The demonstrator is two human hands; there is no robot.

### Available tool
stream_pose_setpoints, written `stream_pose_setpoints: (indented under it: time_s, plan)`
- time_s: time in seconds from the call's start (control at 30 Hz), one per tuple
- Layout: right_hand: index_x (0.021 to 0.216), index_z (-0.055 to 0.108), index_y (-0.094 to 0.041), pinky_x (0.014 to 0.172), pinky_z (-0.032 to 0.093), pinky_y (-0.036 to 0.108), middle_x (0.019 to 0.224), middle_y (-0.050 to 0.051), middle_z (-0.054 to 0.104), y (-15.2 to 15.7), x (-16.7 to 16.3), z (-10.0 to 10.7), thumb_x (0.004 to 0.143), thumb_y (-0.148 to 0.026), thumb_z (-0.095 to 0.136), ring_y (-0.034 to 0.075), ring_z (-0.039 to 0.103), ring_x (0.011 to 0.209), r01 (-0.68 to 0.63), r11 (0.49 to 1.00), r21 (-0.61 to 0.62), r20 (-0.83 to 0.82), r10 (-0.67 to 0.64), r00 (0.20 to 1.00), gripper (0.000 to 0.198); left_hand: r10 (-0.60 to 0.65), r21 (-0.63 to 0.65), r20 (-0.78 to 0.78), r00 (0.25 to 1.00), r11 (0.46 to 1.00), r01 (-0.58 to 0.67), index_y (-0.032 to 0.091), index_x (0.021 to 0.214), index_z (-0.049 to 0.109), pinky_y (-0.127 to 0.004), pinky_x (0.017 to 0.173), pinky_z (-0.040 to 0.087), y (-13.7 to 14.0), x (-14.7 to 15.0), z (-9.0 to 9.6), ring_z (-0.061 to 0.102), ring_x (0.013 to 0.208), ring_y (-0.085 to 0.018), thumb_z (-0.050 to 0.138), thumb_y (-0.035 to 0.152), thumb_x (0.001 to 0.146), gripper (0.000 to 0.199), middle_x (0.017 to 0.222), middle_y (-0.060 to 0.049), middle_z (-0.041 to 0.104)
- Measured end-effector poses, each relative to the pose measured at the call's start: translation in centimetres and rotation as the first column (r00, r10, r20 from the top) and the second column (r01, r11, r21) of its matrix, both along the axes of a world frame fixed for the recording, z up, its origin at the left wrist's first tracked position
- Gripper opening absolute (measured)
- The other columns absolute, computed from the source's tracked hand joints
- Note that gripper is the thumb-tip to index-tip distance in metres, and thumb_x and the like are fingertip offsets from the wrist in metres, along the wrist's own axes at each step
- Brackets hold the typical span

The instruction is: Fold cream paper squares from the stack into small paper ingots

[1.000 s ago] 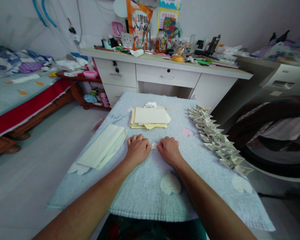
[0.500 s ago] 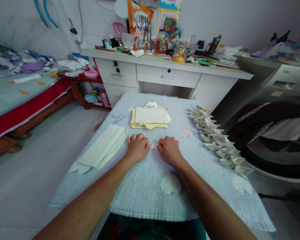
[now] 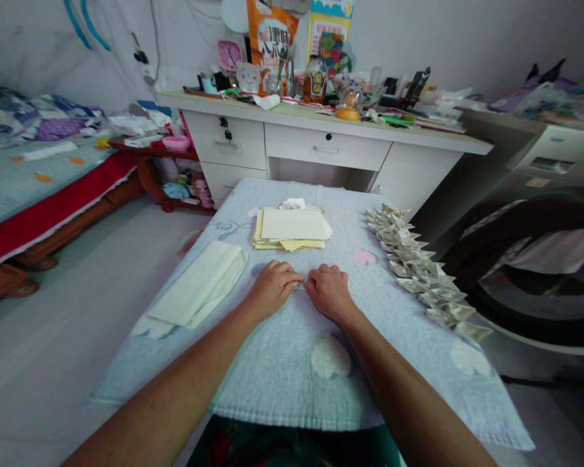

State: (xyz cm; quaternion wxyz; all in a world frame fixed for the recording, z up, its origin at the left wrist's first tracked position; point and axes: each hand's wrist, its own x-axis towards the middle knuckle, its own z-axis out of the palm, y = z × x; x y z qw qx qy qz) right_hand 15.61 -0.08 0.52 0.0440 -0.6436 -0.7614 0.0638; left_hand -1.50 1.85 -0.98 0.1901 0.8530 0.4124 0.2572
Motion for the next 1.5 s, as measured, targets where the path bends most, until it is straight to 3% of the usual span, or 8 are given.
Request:
stream_pose_setpoints:
  time_s: [0.53, 0.8, 1.0, 1.5]
  plan:
    - [0.091, 0.067, -0.020, 0.078, 0.031, 0.036, 0.103, 0.010, 0.058, 0.3, 0.9, 0.0, 0.092, -0.034, 0.046, 0.024, 0.047, 0.095, 0.004, 0.999, -0.052, -0.063, -0.008, 0.998, 0.025, 0.034, -0.019, -0.071, 0.997, 0.999, -0.035, 0.026, 0.098, 0.074, -0.031, 0.084, 0.040, 0.6, 0.0, -0.5, 0.054, 0.089, -0.018, 0.054, 0.025, 0.089, 0.022, 0.088, -0.003, 0.066]
    - [0.086, 0.065, -0.021, 0.079, 0.029, 0.033, 0.102, 0.006, 0.056, 0.2, 2.2, 0.2, 0.091, -0.029, 0.046, 0.022, 0.044, 0.097, 0.020, 0.998, -0.054, -0.194, -0.031, 0.981, 0.021, 0.032, -0.017, -0.071, 0.997, 0.999, -0.033, 0.024, 0.098, 0.074, -0.031, 0.084, 0.040, 0.6, 0.0, -0.8, 0.053, 0.090, -0.018, 0.054, 0.024, 0.089, 0.022, 0.090, -0.004, 0.065]
    - [0.111, 0.056, -0.021, 0.092, 0.028, 0.038, 0.118, 0.008, 0.051, 0.3, 1.8, -0.9, 0.088, -0.039, 0.051, 0.024, 0.042, 0.107, 0.047, 0.994, 0.097, -0.203, -0.026, 0.979, 0.029, 0.028, -0.041, -0.076, 0.997, 0.999, -0.031, 0.025, 0.099, 0.074, -0.031, 0.084, 0.039, 0.5, 0.0, -0.4, 0.053, 0.090, -0.019, 0.053, 0.024, 0.088, 0.023, 0.089, -0.004, 0.064]
    - [0.125, 0.048, -0.030, 0.104, 0.015, 0.051, 0.133, 0.009, 0.043, 0.1, 1.2, -1.3, 0.088, -0.037, 0.050, 0.028, 0.034, 0.122, -0.015, 0.996, 0.090, -0.075, 0.022, 0.997, 0.037, 0.038, -0.049, -0.061, 0.997, 0.998, -0.041, 0.025, 0.096, 0.074, -0.032, 0.084, 0.040, 0.5, 0.0, -0.6, 0.053, 0.091, -0.019, 0.054, 0.023, 0.088, 0.022, 0.089, -0.004, 0.065]
